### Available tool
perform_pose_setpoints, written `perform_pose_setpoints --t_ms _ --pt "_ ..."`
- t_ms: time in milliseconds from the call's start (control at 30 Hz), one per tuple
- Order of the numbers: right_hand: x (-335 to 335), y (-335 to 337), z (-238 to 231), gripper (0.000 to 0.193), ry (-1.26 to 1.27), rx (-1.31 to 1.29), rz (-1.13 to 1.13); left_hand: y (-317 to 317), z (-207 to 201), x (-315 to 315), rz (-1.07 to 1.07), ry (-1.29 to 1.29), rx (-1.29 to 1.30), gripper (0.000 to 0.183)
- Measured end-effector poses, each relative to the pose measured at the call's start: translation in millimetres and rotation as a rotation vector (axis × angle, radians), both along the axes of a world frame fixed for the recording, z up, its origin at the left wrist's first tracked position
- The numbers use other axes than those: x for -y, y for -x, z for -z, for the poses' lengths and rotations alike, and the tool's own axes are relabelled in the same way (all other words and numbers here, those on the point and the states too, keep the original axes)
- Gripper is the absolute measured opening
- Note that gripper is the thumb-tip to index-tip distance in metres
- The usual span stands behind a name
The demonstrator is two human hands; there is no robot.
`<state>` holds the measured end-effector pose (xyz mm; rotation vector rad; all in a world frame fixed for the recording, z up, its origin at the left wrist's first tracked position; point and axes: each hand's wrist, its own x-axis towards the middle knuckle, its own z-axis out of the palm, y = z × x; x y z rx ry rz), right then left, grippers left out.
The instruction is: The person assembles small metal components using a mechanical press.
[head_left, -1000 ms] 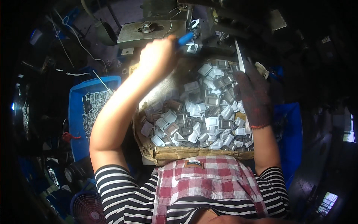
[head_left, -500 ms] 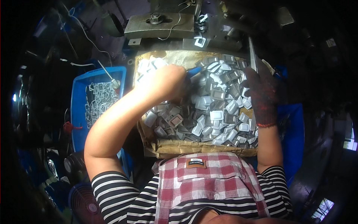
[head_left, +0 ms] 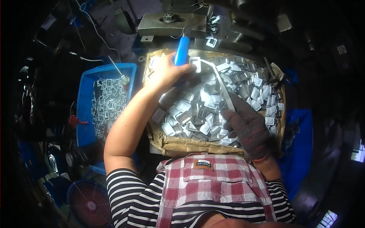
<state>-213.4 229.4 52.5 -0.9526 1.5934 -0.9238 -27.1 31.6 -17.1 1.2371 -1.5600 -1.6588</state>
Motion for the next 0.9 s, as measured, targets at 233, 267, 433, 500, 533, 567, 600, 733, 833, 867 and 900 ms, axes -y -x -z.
perform_pose_setpoints --t_ms 233,267,433,500,533,567,600,733,833,867,900 --pt "6 -6 6 0.043 -0.016 -0.129 0.013 -1 10 -3 0.012 -0.187 -0.249 0.025" --pt "7 -5 6 0.044 -0.012 -0.166 0.043 0 4 -1 0.017 -0.188 -0.250 0.025" --pt "14 17 1 0.045 0.050 -0.216 0.129 -7 -12 23 0.141 0.555 0.618 0.036" --pt "13 25 1 0.044 0.034 -0.262 0.263 1 -29 37 0.229 0.632 0.693 0.032" --pt "11 32 1 0.043 0.049 -0.243 0.292 9 -37 41 0.239 0.781 0.742 0.031" --pt "11 38 1 0.043 0.048 -0.250 0.303 19 -45 45 0.249 0.931 0.786 0.031" --pt "12 44 1 0.045 0.093 -0.334 0.287 31 -54 54 0.317 0.905 0.865 0.032" --pt "23 47 -16 0.049 0.148 -0.424 0.280 68 -77 71 0.368 0.925 0.991 0.029" --pt "37 49 -19 0.049 0.200 -0.447 0.281 77 -74 77 0.405 1.007 0.994 0.029" --pt "43 49 -20 0.049 0.233 -0.485 0.273 78 -73 77 0.364 0.954 1.018 0.028" --pt "48 47 -20 0.049 0.232 -0.486 0.275 78 -71 75 0.322 0.899 1.044 0.027"
